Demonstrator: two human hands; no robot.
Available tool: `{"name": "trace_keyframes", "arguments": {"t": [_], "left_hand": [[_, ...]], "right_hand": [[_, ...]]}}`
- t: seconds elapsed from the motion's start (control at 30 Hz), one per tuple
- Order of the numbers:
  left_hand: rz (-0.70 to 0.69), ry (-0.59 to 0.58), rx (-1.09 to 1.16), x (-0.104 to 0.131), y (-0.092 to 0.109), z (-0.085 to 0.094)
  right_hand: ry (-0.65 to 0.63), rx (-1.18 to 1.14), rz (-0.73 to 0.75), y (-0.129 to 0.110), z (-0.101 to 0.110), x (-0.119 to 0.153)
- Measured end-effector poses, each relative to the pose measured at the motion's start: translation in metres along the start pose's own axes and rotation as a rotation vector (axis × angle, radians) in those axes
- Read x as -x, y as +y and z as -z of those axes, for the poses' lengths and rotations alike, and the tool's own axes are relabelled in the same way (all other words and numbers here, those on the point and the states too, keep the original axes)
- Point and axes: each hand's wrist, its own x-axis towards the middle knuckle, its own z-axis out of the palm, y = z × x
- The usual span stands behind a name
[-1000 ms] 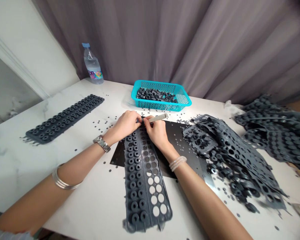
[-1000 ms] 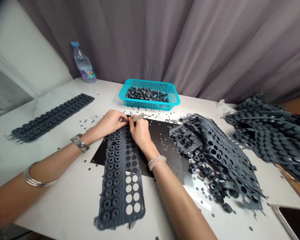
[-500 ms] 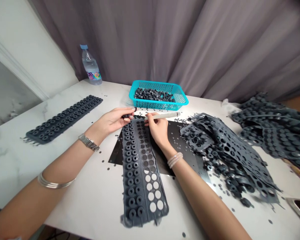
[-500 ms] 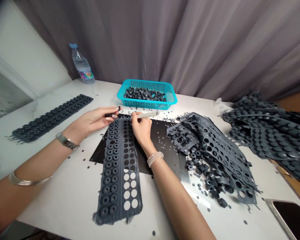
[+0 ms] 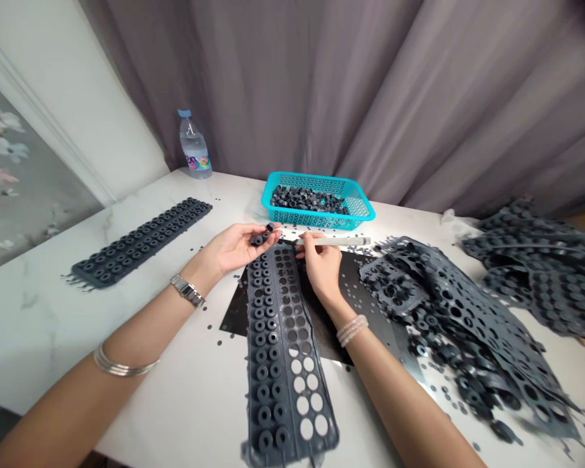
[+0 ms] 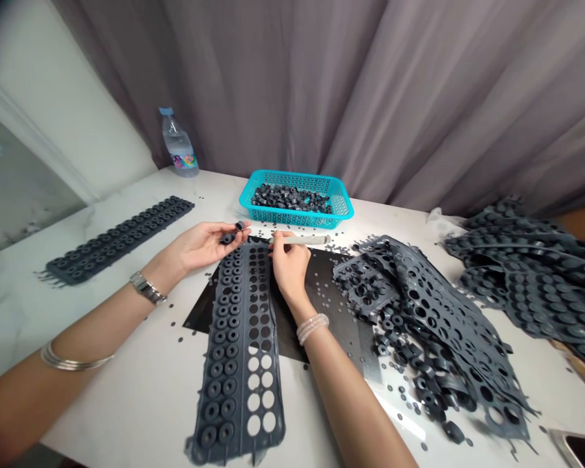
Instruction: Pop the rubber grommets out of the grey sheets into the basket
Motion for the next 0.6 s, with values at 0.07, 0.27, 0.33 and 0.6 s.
{"name": "trace_keyframes", "arguments": {"t": [0.07,0.27,0.33,0.6], "left_hand": [[-0.004,-0.018,-0.009,0.000,0.001,0.001],[-0.068,-0.044,0.038,0.003,0.000,-0.002],[-0.076,-0.045,0.031,0.006,-0.001,-0.004],[-0.155,-0.076,-0.073,-0.036,0.035,-0.062]], "right_hand": [[-0.006,-0.005,-0.004,-0.001,0.000,0.000],[-0.011,-0.024,-0.017,0.000,0.001,0.000],[-0.004,-0.023,-0.022,0.000,0.002,0.000],[0.005,-0.040,-0.054,0.000,0.000,0.001]]}}
